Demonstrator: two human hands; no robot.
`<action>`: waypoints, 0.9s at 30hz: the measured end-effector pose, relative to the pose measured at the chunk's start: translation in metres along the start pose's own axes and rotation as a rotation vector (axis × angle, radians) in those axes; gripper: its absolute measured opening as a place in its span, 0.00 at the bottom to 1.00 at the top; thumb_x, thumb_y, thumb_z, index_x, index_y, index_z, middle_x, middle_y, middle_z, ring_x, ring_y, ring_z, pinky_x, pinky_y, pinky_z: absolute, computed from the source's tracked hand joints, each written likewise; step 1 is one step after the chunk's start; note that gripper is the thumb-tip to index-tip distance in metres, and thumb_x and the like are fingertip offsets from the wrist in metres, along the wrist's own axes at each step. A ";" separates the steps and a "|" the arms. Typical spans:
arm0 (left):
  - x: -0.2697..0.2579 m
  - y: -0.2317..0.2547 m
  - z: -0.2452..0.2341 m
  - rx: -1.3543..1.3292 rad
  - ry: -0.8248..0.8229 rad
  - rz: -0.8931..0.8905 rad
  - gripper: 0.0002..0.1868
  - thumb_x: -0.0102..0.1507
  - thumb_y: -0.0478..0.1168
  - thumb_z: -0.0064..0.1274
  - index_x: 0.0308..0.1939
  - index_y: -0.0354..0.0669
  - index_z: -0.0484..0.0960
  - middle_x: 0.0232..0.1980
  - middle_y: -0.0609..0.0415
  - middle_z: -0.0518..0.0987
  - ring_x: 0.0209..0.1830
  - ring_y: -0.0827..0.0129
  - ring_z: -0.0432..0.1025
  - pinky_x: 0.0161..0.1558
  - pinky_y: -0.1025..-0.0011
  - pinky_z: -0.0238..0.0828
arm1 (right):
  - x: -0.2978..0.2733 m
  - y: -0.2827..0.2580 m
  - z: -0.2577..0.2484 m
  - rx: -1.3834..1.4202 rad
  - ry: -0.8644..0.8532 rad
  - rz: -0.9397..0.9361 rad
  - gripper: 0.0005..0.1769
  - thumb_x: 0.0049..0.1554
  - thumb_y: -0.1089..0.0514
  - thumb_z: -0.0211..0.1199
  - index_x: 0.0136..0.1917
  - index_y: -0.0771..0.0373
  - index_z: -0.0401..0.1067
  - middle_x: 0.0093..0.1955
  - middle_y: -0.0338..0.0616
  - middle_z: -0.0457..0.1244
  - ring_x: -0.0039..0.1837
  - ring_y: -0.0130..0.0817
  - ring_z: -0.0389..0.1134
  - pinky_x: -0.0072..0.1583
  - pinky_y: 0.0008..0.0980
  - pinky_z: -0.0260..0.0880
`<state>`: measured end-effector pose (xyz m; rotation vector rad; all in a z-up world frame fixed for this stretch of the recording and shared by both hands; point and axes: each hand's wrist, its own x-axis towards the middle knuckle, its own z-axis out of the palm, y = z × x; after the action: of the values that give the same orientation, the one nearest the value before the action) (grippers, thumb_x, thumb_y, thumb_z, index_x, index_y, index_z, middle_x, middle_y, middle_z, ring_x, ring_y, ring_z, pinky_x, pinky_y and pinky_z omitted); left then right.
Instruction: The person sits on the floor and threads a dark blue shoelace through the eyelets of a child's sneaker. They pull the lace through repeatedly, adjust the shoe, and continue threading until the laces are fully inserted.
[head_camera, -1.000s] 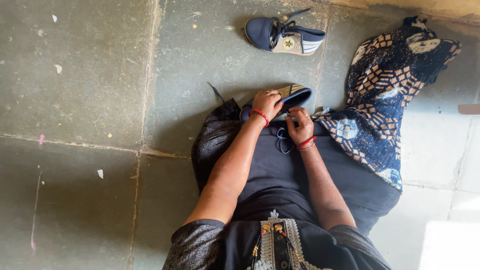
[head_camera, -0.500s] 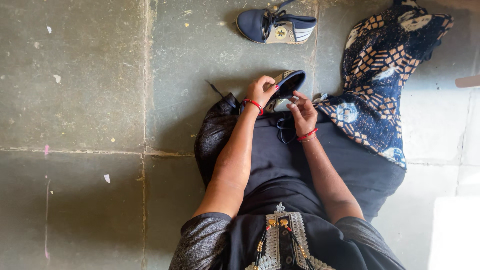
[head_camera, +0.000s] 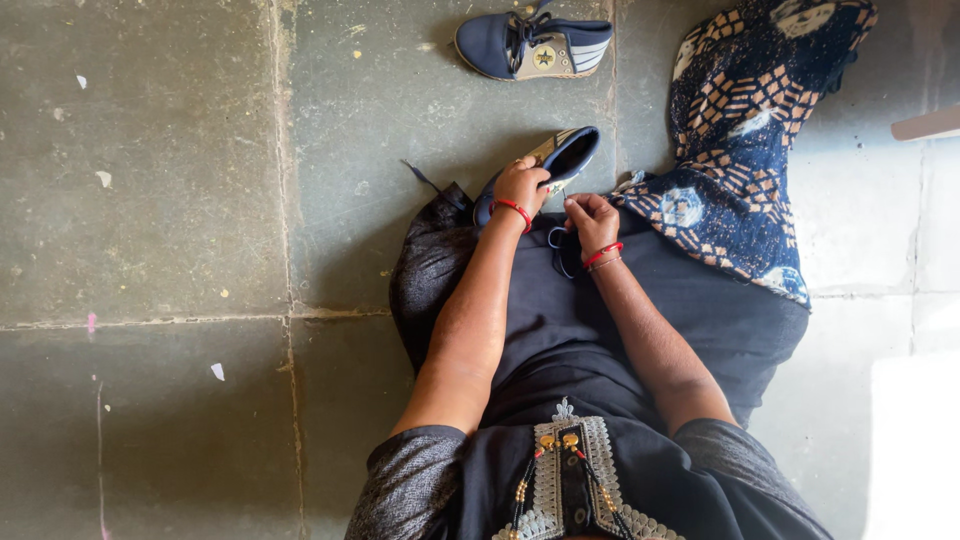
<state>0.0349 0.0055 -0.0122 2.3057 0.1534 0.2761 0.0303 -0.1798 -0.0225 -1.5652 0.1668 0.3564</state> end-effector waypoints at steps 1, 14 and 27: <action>0.001 -0.004 0.003 -0.001 -0.016 -0.016 0.11 0.50 0.37 0.67 0.36 0.47 0.89 0.55 0.51 0.82 0.56 0.54 0.75 0.55 0.60 0.73 | 0.002 -0.002 0.002 -0.002 0.000 0.013 0.05 0.58 0.65 0.68 0.48 0.68 0.76 0.38 0.38 0.67 0.34 0.21 0.65 0.36 0.22 0.68; 0.003 -0.023 0.017 -0.132 -0.061 -0.084 0.09 0.51 0.37 0.68 0.35 0.46 0.89 0.56 0.50 0.82 0.56 0.55 0.76 0.56 0.63 0.73 | 0.014 -0.015 0.014 -0.148 -0.033 0.019 0.07 0.57 0.62 0.69 0.45 0.70 0.76 0.34 0.37 0.67 0.30 0.20 0.62 0.33 0.20 0.62; 0.006 -0.032 0.024 -0.154 -0.034 -0.023 0.04 0.61 0.39 0.62 0.38 0.46 0.88 0.50 0.47 0.82 0.50 0.50 0.75 0.51 0.58 0.73 | 0.021 -0.009 0.028 -0.141 -0.056 0.000 0.07 0.59 0.61 0.68 0.47 0.69 0.76 0.36 0.36 0.68 0.33 0.18 0.63 0.35 0.19 0.64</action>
<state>0.0456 0.0108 -0.0507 2.1530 0.1364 0.2292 0.0496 -0.1492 -0.0203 -1.6916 0.0995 0.4190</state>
